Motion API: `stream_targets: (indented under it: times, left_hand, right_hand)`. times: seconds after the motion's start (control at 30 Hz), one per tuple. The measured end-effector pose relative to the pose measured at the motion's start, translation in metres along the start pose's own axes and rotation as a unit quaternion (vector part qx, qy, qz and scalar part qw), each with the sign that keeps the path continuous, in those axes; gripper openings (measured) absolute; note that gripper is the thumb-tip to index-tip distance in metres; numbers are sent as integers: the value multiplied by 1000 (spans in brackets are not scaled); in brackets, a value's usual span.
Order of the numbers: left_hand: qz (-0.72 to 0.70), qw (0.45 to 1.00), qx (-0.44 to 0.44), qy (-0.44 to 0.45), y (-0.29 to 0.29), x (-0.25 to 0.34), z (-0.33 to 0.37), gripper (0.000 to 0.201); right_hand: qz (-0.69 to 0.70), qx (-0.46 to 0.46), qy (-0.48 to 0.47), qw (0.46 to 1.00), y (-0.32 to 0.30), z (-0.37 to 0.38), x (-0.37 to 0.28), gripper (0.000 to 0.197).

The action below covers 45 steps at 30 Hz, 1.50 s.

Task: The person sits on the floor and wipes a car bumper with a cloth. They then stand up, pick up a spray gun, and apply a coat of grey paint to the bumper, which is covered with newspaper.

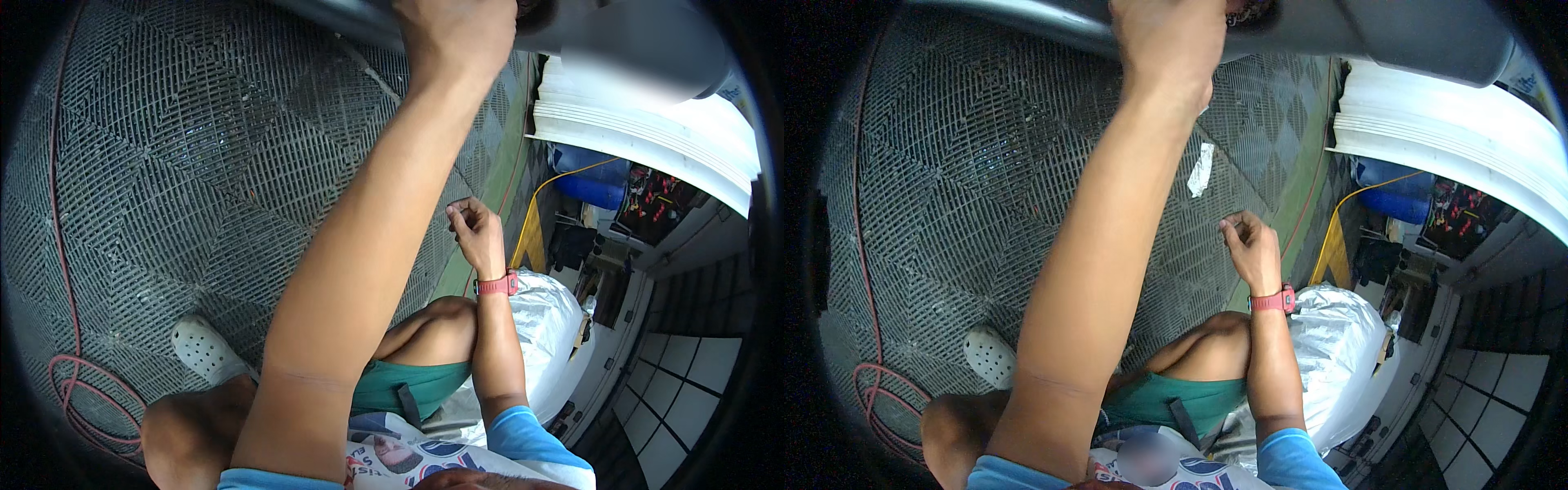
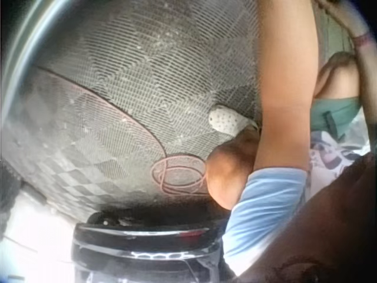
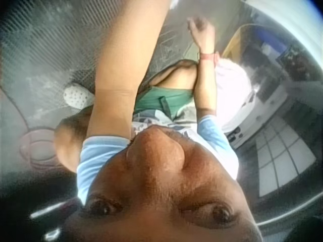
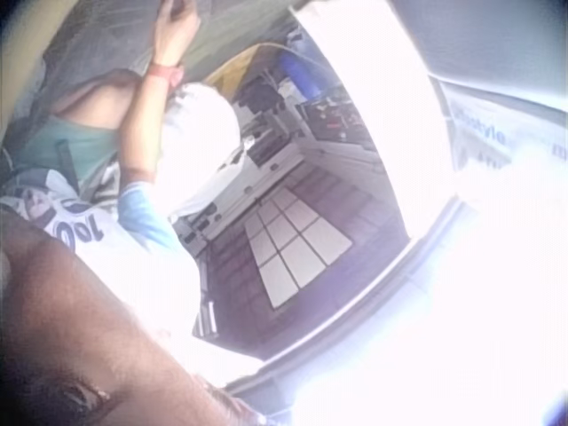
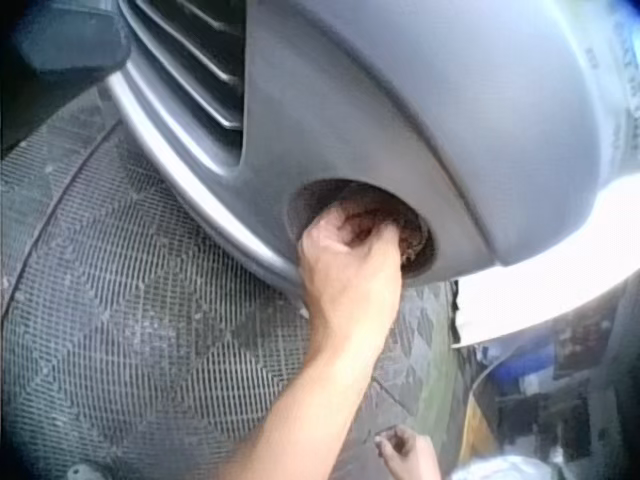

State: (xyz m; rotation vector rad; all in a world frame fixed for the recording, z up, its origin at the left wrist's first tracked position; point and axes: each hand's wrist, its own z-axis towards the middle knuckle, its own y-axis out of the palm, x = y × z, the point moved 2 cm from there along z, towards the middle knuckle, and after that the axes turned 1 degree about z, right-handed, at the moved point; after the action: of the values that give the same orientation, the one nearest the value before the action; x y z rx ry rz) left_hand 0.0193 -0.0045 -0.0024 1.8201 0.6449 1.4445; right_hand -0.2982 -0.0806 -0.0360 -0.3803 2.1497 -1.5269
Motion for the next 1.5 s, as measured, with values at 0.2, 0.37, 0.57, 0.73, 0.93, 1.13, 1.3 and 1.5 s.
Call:
stream_targets:
  times: [0.2, 0.37, 0.57, 0.73, 0.93, 1.13, 1.3, 1.5]
  left_hand:
    - [31, 996, -54, 58, -3, 11, 8, 21]
    - [12, 997, -43, 66, -4, 7, 7, 19]
    - [13, 999, -35, -3, 3, 15, 13, 22]
    - [52, 998, -33, -11, -2, 24, 6, 23]
    - [85, 995, -36, -21, -3, 22, 0, 21]
    - [128, 990, -52, 35, -5, 21, 3, 22]
    - [144, 983, -67, 95, -8, 27, 0, 24]
    - [212, 956, -41, 198, -3, 4, 10, 22]
  right_hand:
    - [45, 13, -15, 999, 31, 17, -4, 21]
    - [30, 8, -8, 1000, 24, 13, 1, 21]
    - [31, -4, -9, 999, 17, 12, 3, 22]
    - [20, -9, -7, 1000, 10, 8, 2, 21]
    - [15, -10, -5, 1000, 4, 5, 8, 21]
    - [8, -14, -7, 1000, 2, 5, -1, 21]
    - [10, -8, -10, 1000, 3, 4, 5, 21]
    - [7, -14, -15, 1000, 6, 9, 0, 21]
